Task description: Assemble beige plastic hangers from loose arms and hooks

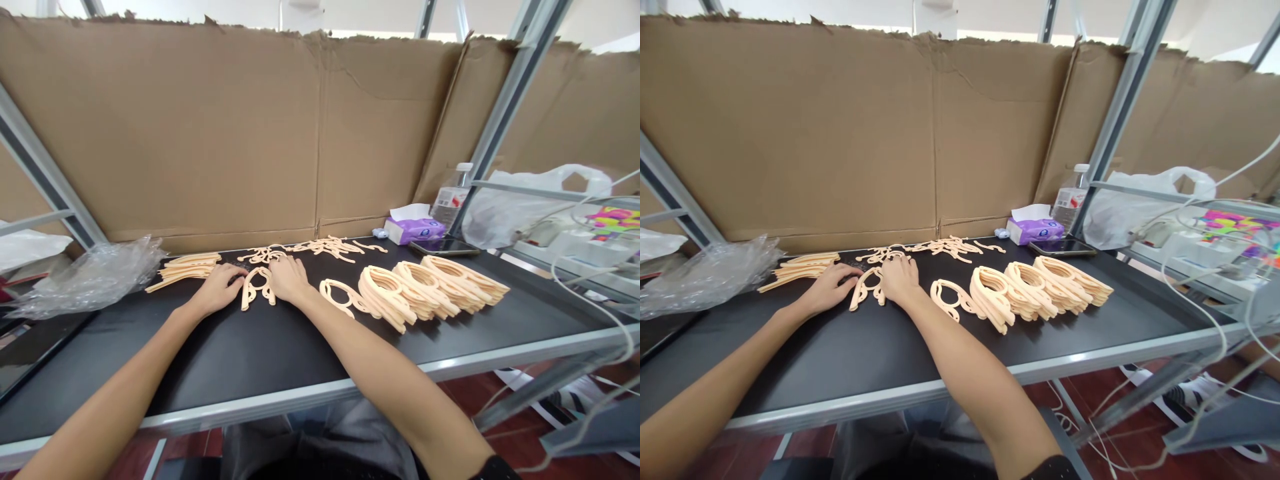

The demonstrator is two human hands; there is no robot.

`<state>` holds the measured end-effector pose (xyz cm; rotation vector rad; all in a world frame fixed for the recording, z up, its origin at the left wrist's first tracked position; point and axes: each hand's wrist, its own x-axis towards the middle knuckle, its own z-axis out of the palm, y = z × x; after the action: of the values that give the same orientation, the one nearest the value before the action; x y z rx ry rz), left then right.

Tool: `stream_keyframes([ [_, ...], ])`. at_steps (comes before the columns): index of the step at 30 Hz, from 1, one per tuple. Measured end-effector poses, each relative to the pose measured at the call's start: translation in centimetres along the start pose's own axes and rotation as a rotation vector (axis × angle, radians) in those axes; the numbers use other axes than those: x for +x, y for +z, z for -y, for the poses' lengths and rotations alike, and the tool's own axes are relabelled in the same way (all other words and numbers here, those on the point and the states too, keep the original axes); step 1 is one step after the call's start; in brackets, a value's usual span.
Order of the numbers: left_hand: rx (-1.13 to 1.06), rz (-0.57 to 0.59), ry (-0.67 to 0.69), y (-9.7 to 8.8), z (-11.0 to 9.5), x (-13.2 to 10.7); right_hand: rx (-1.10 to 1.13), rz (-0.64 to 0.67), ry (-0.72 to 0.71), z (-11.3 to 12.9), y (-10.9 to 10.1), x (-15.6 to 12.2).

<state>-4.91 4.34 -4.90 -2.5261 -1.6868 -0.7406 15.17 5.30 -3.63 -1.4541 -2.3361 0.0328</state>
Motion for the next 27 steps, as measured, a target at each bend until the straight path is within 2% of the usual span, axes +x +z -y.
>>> stream_keyframes([
  [4, -0.070, 0.018, -0.020, -0.3, -0.4, -0.1, 0.029, 0.066, 0.044, 0.3, -0.5, 0.0],
  [11, -0.094, 0.020, -0.055, -0.2, -0.7, -0.4, 0.098, 0.053, 0.036, 0.3, -1.1, -0.2],
  [16, -0.161, 0.042, -0.115, -0.5, -0.3, 0.2, 0.188, 0.144, -0.023, 1.4, -1.7, -1.0],
  [21, -0.247, 0.025, -0.222, -0.6, 0.1, 0.4, 0.115, 0.180, -0.150, 3.3, -2.4, -3.1],
  [24, -0.277, 0.026, -0.230, -0.5, 0.2, 0.3, 0.068, 0.231, -0.219, 3.9, -2.8, -3.8],
  [27, -0.280, 0.029, -0.205, -0.4, 0.2, 0.3, 0.050, 0.272, -0.221, 3.9, -3.4, -3.9],
])
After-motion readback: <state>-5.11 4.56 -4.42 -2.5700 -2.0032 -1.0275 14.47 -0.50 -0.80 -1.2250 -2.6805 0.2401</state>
